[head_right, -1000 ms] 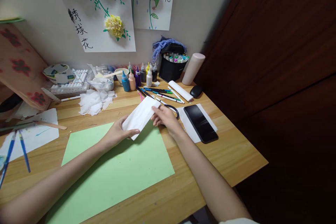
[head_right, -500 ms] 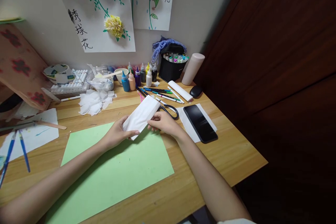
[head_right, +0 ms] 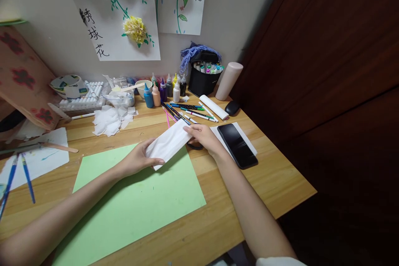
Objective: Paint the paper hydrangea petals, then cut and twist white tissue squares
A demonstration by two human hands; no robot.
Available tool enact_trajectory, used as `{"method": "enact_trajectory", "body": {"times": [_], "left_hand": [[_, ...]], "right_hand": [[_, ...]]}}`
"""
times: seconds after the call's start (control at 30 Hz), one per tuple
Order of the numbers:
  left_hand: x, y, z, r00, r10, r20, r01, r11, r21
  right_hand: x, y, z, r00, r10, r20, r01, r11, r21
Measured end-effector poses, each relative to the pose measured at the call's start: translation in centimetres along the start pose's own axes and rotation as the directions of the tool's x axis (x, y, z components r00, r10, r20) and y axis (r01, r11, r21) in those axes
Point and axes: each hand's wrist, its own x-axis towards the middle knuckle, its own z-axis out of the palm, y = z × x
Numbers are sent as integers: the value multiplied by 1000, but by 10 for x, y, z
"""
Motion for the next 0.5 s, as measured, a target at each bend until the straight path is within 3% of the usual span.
{"method": "enact_trajectory", "body": {"times": [0.17, 0.37, 0.5], "left_hand": [[0, 0, -2, 1000, -7, 18, 7, 1000, 26], [4, -6, 1, 988, -51, -143, 0, 940, -341], [4, -6, -1, 999, 8, -41, -27, 880, -474]], "right_hand": [[-4, -1, 3, 998, -31, 46, 35, 996, -88], [1, 0, 4, 988, -120, -102, 126, 991, 54], [0, 3, 19, 964, -172, -205, 202, 970, 137]]}}
